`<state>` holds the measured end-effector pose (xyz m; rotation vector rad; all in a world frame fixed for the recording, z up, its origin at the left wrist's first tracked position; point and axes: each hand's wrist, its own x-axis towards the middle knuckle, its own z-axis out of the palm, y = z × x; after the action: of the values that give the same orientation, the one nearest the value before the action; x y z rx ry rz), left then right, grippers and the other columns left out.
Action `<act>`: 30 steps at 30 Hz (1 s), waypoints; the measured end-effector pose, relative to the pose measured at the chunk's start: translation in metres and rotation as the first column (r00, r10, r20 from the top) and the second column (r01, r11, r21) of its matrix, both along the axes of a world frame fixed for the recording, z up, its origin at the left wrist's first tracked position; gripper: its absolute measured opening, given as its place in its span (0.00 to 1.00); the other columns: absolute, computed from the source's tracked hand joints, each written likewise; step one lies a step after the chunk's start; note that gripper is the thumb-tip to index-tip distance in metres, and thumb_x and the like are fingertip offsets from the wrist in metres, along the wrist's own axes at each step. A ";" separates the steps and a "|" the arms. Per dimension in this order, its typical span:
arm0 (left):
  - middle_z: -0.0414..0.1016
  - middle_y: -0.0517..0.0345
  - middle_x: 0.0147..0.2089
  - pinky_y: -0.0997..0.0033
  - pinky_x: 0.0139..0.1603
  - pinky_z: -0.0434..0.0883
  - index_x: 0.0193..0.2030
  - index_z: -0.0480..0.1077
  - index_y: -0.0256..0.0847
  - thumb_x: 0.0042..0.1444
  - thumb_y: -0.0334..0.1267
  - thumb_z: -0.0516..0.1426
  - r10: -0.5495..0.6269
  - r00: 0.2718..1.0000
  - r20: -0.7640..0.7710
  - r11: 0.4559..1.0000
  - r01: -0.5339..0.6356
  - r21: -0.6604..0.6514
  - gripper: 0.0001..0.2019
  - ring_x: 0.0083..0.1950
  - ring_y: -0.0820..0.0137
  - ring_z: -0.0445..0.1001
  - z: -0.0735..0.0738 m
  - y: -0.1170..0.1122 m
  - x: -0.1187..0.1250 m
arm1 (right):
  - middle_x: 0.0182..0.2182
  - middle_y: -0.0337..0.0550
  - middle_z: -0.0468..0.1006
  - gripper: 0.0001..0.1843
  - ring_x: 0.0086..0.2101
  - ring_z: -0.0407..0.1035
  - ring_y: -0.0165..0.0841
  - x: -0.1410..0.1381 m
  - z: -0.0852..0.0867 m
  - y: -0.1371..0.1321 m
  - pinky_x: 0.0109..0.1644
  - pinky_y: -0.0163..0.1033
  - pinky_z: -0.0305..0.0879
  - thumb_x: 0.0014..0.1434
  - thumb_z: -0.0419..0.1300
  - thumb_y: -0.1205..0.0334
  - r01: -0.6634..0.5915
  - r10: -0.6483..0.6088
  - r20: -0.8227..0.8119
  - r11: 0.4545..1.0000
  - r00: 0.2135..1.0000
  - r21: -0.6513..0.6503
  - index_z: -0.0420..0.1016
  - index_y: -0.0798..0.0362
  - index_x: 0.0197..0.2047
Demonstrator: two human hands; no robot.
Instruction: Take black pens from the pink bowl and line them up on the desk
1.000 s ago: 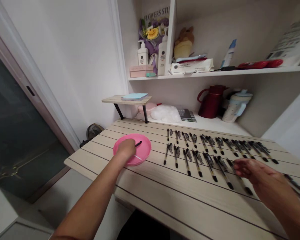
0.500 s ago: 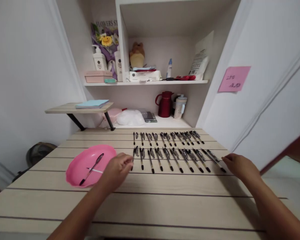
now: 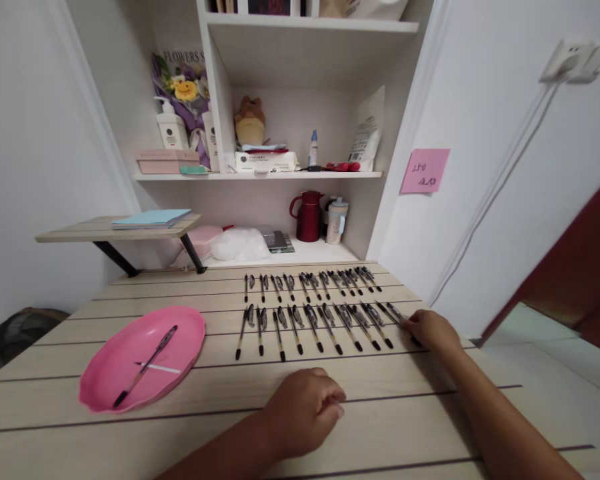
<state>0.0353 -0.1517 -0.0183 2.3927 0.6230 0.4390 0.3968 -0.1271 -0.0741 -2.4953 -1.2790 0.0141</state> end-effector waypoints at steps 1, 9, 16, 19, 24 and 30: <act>0.71 0.56 0.31 0.74 0.35 0.62 0.35 0.72 0.39 0.50 0.33 0.52 0.002 1.000 -0.004 1.000 -0.002 -0.004 0.09 0.34 0.71 0.68 -0.002 0.001 0.001 | 0.26 0.51 0.78 0.14 0.29 0.71 0.41 0.001 -0.001 0.000 0.29 0.38 0.59 0.47 0.55 0.52 -0.004 0.004 -0.003 1.000 1.000 0.003 0.75 0.53 0.27; 0.71 0.56 0.30 0.75 0.35 0.62 0.33 0.72 0.39 0.50 0.32 0.51 0.005 1.000 0.011 0.999 -0.004 -0.032 0.09 0.34 0.71 0.68 -0.011 0.006 -0.002 | 0.26 0.48 0.77 0.11 0.28 0.71 0.39 -0.012 0.012 -0.021 0.27 0.37 0.56 0.49 0.52 0.55 -0.024 0.025 0.085 1.000 0.996 -0.012 0.71 0.52 0.26; 0.73 0.55 0.31 0.74 0.37 0.63 0.34 0.74 0.39 0.51 0.31 0.50 -0.005 0.999 0.052 0.995 0.010 -0.095 0.11 0.36 0.71 0.69 -0.011 0.009 -0.001 | 0.27 0.50 0.76 0.07 0.29 0.69 0.38 -0.054 0.008 -0.032 0.30 0.38 0.53 0.55 0.49 0.64 -0.263 0.267 0.271 0.963 0.925 -0.052 0.66 0.55 0.32; 0.74 0.55 0.31 0.73 0.38 0.63 0.33 0.74 0.39 0.51 0.31 0.51 0.016 0.995 0.099 0.990 -0.001 -0.144 0.11 0.36 0.71 0.70 -0.015 0.010 -0.002 | 0.27 0.49 0.75 0.06 0.28 0.68 0.37 -0.052 0.008 -0.034 0.30 0.38 0.53 0.54 0.49 0.65 -0.271 0.259 0.244 0.962 0.935 0.018 0.66 0.54 0.31; 0.73 0.55 0.34 0.71 0.40 0.65 0.38 0.72 0.37 0.50 0.36 0.54 0.197 0.953 0.229 0.865 -0.059 -0.498 0.11 0.37 0.70 0.69 -0.022 0.015 0.003 | 0.20 0.41 0.73 0.11 0.23 0.65 0.33 -0.079 0.029 -0.043 0.27 0.36 0.56 0.49 0.56 0.53 -0.105 0.198 -0.194 0.907 0.961 0.407 0.65 0.51 0.24; 0.71 0.47 0.43 0.67 0.44 0.65 0.49 0.64 0.35 0.48 0.49 0.57 0.576 0.687 0.444 0.475 0.161 -0.865 0.24 0.44 0.67 0.70 -0.021 0.022 0.013 | 0.18 0.37 0.69 0.15 0.20 0.59 0.27 -0.188 0.037 -0.054 0.24 0.33 0.55 0.43 0.64 0.51 -0.178 0.596 -0.669 0.790 0.443 0.586 0.66 0.53 0.22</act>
<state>0.0482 -0.1296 -0.0394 0.9916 0.5903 0.8535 0.2089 -0.1807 -0.0367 -1.3617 -1.1815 0.8501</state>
